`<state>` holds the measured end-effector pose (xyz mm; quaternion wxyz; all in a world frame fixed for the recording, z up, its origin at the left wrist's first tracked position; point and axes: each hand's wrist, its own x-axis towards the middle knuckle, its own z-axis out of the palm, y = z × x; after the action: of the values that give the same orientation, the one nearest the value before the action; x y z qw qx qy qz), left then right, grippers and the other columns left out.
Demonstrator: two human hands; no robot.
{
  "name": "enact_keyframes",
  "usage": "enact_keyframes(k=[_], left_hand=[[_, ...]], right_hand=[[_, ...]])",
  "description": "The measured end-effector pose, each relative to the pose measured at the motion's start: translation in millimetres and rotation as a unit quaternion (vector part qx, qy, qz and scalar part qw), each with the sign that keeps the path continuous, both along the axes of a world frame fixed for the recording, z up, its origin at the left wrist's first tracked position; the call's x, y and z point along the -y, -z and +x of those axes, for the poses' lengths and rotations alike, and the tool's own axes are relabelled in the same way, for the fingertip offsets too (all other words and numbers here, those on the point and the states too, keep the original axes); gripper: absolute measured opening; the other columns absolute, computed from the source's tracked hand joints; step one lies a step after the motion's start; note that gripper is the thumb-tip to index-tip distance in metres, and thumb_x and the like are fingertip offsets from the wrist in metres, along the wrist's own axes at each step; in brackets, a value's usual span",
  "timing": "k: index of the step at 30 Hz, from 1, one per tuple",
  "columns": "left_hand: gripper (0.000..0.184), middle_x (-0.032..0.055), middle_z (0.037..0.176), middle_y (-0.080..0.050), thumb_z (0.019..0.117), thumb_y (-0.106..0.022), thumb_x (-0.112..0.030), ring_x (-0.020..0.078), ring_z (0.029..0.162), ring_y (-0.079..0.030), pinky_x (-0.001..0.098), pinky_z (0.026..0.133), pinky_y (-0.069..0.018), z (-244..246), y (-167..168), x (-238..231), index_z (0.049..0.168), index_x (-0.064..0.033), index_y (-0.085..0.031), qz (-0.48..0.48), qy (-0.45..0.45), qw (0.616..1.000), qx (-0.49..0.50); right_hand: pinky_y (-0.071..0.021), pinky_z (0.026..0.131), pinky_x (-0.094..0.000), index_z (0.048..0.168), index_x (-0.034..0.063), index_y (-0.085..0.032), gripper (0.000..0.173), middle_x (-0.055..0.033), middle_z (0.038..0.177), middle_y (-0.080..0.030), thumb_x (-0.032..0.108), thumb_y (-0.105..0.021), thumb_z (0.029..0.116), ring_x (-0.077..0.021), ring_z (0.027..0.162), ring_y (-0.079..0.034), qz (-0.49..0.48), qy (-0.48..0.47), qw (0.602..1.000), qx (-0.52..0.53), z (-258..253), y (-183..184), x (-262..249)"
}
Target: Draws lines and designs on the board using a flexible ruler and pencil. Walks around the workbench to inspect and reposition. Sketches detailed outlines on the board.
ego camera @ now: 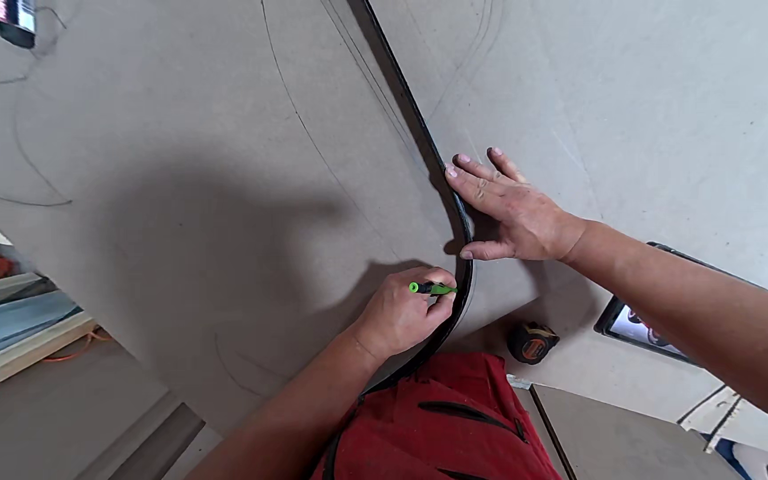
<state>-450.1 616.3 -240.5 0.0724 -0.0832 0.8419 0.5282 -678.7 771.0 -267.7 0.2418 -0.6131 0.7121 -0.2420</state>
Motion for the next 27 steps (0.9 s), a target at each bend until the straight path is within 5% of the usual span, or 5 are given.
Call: enact_keyframes(k=[7, 11, 17, 21, 27], left_hand=[[0.011, -0.0064, 0.090, -0.074, 0.0939, -0.068, -0.019, 0.0001, 0.077, -0.069, 0.0217, 0.071, -0.0600, -3.6, -3.9, 5.0, 0.102, -0.0143, -0.075, 0.044, -0.030, 0.997, 0.058], [0.013, 0.0078, 0.099, -0.075, 0.0971, -0.063, -0.007, 0.0219, 0.086, -0.075, 0.0406, 0.079, -0.0660, 24.7, -23.8, 41.0, 0.108, -0.0034, -0.069, 0.185, -0.175, 0.967, 0.024], [0.032, 0.0069, 0.102, -0.077, 0.1090, -0.045, -0.027, 0.0228, 0.091, -0.076, 0.0398, 0.082, -0.0654, 129.2, -52.7, 83.0, 0.121, -0.0068, -0.066, 0.030, -0.252, 0.967, -0.009], [0.035, 0.0087, 0.115, -0.074, 0.1056, -0.052, -0.028, 0.0189, 0.103, -0.073, 0.0397, 0.090, -0.0631, 185.9, -55.8, 69.3, 0.124, -0.0017, -0.064, -0.063, -0.243, 0.968, -0.010], [0.062, 0.0127, 0.158, -0.047, 0.0914, -0.071, -0.031, 0.0322, 0.143, -0.048, 0.0538, 0.117, -0.0413, 186.9, -29.5, 54.9, 0.147, -0.0100, -0.055, -0.310, -0.083, 0.945, 0.062]], right_hand=[[-0.0054, 0.129, -0.0579, 0.163, 0.0091, -0.029, 0.102, -0.0054, 0.167, -0.035, 0.073, -0.059, 0.0890, -0.0217, 0.158, -0.022, 0.003, 0.020, 1.000, 0.014, -0.1, -1.2, 1.2], [-0.0129, 0.131, -0.0466, 0.164, 0.0091, -0.024, 0.099, -0.0068, 0.167, -0.033, 0.050, -0.073, 0.0881, -0.0186, 0.156, -0.026, 0.011, 0.180, 0.980, 0.087, -0.7, -11.5, 6.6], [-0.0584, 0.103, -0.0363, 0.164, 0.0203, -0.026, 0.089, -0.0020, 0.154, -0.053, -0.001, -0.067, 0.0883, -0.0125, 0.125, -0.064, -0.102, 0.493, 0.809, 0.305, 10.2, -29.3, 23.6], [-0.0632, 0.090, -0.0382, 0.162, 0.0132, -0.028, 0.083, -0.0076, 0.159, -0.045, 0.000, -0.066, 0.0899, -0.0197, 0.115, -0.069, -0.151, 0.570, 0.738, 0.328, 21.3, -45.7, 7.4], [-0.0620, 0.086, -0.0415, 0.149, 0.0129, -0.050, 0.045, -0.0036, 0.127, -0.071, 0.014, -0.054, 0.1043, -0.0185, 0.101, -0.073, -0.086, 0.563, 0.744, 0.350, 115.4, -81.5, -54.8]])
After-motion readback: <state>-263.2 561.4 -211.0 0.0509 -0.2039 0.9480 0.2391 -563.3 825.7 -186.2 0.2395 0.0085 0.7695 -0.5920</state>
